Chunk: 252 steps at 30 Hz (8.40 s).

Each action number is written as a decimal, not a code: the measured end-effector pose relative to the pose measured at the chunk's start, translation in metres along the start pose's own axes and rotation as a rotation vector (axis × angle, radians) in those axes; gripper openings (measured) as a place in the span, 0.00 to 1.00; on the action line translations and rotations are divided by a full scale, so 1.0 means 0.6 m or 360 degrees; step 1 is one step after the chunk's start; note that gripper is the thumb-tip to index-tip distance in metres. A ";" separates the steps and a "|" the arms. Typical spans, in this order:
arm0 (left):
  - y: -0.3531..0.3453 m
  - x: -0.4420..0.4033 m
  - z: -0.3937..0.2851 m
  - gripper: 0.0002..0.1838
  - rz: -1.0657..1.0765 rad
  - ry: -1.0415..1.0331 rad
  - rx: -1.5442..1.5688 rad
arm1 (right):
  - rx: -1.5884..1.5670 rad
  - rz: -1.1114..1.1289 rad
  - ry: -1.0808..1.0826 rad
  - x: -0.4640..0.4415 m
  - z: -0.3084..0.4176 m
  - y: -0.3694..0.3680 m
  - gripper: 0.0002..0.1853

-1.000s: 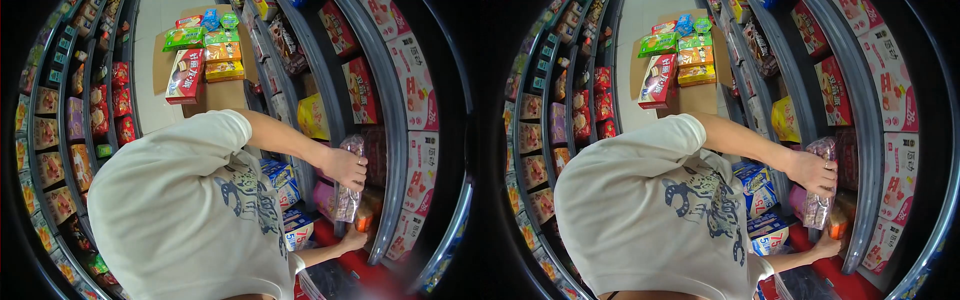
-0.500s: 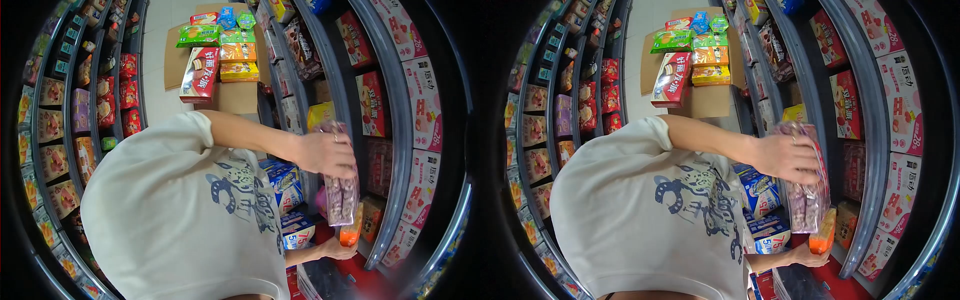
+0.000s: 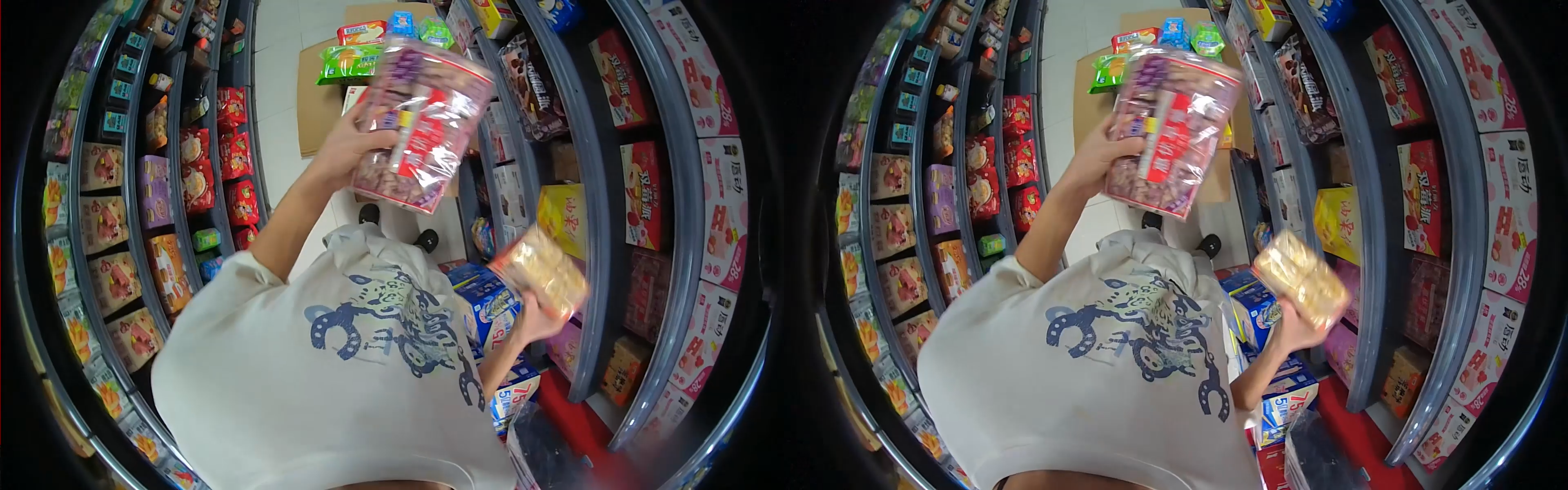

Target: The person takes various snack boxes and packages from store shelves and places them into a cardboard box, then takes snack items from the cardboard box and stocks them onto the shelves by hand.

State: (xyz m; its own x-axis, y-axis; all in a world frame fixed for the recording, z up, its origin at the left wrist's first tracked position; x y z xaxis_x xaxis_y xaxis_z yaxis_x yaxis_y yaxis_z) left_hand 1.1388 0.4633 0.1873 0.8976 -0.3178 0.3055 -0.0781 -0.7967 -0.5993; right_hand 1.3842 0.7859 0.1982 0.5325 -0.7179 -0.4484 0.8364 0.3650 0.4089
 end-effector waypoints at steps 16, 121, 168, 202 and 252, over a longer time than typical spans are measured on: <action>0.237 0.082 -0.020 0.26 -0.0691 -0.0239 0.0371 | -0.0361 0.1682 -0.1197 -0.092 -0.089 -0.677 0.24; -0.262 0.145 0.147 0.40 0.0974 -0.0205 -0.1190 | -0.1239 0.1245 -0.0579 0.077 -0.101 -0.052 0.40; -0.840 0.133 0.462 0.23 0.2265 -0.1167 -0.2573 | -0.1571 -0.0117 -0.1087 -0.103 -0.311 0.378 0.15; -0.735 0.051 0.441 0.28 0.1287 -0.1509 -0.1597 | 0.0935 -0.0458 -0.0349 -0.129 -0.312 0.429 0.23; 0.332 -0.025 0.045 0.20 -0.0465 -0.0428 -0.1056 | -0.0580 0.1243 -0.1688 0.050 -0.202 -0.668 0.20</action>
State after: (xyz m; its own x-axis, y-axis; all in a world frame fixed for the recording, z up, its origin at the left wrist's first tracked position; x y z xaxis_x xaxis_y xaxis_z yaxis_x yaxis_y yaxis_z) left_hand 1.1217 0.3231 0.0435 0.9897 0.0210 0.1418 0.0106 -0.9973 0.0731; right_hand 1.0804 0.6898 -0.0754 0.6613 -0.3003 0.6874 0.4407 0.8971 -0.0321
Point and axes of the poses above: each hand's wrist, its own x-axis away from the middle knuckle, its own y-axis out of the back of the hand, z = x × y, the point moved 4 cm from there along -x, towards the middle knuckle, and after that the axes turned 11 degrees about x, right-handed, at the moved point
